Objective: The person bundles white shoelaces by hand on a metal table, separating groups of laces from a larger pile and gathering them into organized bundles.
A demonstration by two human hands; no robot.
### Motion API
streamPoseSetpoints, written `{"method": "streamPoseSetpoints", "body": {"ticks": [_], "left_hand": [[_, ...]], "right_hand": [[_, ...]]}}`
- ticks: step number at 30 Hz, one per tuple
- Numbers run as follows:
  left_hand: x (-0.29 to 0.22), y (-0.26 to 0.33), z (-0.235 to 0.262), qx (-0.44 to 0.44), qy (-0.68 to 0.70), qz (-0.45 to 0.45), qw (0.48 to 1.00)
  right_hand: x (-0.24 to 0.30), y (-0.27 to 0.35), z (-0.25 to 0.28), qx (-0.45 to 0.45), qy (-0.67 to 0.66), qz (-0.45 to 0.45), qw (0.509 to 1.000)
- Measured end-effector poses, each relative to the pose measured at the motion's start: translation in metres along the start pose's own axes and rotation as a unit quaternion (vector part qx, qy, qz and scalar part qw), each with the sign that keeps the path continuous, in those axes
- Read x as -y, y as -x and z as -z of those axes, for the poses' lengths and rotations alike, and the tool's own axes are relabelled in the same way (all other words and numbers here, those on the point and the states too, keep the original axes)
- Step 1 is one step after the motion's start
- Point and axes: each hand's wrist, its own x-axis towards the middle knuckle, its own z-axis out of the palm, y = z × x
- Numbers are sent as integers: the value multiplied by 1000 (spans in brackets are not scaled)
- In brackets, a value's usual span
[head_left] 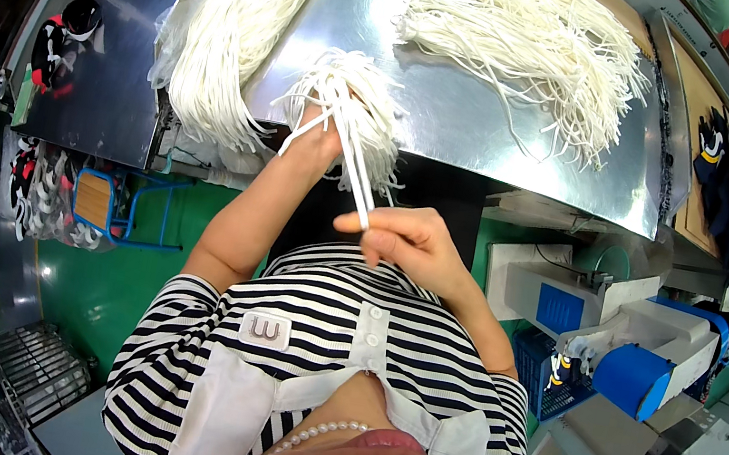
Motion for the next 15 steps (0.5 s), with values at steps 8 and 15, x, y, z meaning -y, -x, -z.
{"method": "streamPoseSetpoints", "body": {"ticks": [8, 15], "left_hand": [[5, -4, 4, -34, 36, 36, 998], [-9, 30, -23, 25, -66, 3, 998]], "right_hand": [[-17, -11, -13, -140, 69, 33, 987], [-45, -28, 44, -380, 79, 95, 917]]}}
